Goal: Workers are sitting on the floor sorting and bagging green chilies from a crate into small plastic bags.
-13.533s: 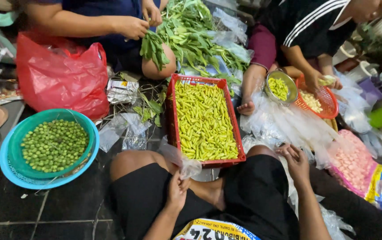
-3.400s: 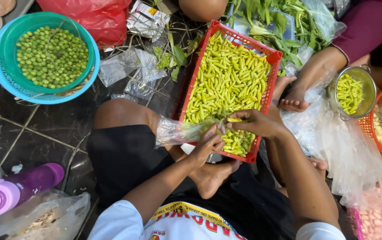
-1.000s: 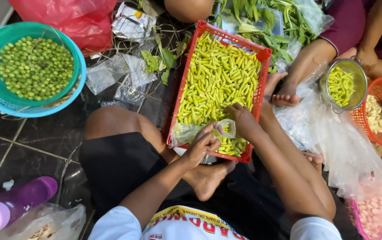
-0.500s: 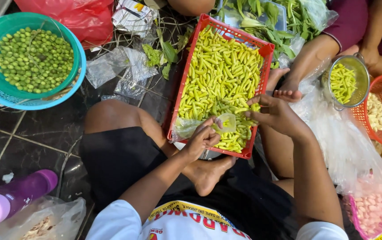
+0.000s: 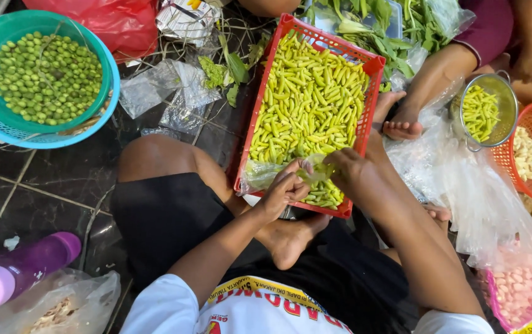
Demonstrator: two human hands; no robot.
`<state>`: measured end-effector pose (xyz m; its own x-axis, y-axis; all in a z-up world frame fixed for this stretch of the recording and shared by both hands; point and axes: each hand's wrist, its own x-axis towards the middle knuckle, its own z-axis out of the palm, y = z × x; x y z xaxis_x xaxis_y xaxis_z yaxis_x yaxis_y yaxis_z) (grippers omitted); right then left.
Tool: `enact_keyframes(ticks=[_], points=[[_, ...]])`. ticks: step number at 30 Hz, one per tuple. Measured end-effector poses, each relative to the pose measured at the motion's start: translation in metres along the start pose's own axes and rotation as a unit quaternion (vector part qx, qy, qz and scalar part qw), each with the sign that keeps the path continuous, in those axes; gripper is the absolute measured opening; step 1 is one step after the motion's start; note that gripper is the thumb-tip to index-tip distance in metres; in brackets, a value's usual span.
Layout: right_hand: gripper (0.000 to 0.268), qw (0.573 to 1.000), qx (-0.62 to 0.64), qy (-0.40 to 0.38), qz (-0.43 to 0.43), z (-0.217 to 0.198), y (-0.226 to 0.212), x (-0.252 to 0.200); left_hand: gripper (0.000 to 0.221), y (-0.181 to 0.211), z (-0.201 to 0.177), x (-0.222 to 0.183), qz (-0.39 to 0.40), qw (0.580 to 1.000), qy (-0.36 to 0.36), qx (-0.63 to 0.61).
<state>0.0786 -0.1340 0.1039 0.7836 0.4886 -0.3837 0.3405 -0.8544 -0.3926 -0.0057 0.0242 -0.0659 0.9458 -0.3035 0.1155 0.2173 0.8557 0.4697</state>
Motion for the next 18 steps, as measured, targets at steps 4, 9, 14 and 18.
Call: enact_keyframes(ticks=[4,9,14,18], points=[[0.025,0.995,-0.066,0.009,-0.069,0.012,-0.011,-0.01,0.031,0.009,0.007,-0.002,0.007,1.0,0.004,0.005],[0.039,0.991,0.065,0.036,-0.11,0.011,-0.009,0.007,0.031,0.006,0.008,-0.001,0.006,1.0,-0.001,0.002],[0.041,0.946,0.302,-0.09,0.071,-0.009,-0.019,0.018,0.026,0.01,0.007,0.0,0.003,1.0,0.007,-0.02],[0.037,0.906,0.412,-0.073,0.064,0.005,0.004,0.031,0.027,0.013,0.014,-0.001,-0.009,1.0,0.004,-0.012]])
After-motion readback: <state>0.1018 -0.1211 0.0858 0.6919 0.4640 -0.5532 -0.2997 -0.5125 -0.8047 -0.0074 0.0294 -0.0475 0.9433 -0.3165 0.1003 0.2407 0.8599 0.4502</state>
